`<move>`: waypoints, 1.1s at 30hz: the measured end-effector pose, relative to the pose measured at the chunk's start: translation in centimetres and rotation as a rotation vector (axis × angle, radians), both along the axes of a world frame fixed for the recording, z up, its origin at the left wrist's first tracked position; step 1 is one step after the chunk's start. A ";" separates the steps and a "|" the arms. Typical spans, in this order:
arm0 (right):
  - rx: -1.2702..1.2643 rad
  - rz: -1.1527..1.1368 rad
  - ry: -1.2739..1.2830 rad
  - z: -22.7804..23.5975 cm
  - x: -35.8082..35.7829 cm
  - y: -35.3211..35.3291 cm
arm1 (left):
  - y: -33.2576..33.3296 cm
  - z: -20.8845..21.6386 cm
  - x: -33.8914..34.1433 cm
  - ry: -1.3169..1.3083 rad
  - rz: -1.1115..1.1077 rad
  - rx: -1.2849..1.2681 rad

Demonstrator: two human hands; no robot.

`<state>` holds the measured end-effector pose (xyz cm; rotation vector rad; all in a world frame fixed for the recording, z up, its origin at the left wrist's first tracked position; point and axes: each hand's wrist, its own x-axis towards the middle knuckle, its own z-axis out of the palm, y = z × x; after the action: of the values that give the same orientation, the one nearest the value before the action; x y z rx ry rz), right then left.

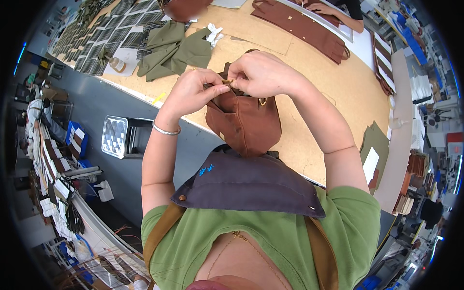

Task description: The recorder is assembling leather bags by manually attaching linings and hardware.

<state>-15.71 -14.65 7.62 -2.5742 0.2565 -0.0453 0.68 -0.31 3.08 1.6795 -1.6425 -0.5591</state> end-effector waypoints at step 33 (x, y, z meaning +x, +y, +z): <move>0.420 -0.262 -0.129 -4.1 -2.5 3.7 | 2.7 -0.6 -2.2 -0.053 0.117 -0.151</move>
<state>-18.24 -10.90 3.53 -2.0994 0.4957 -0.2284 -1.49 2.43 2.50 1.6782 -1.5700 -0.3277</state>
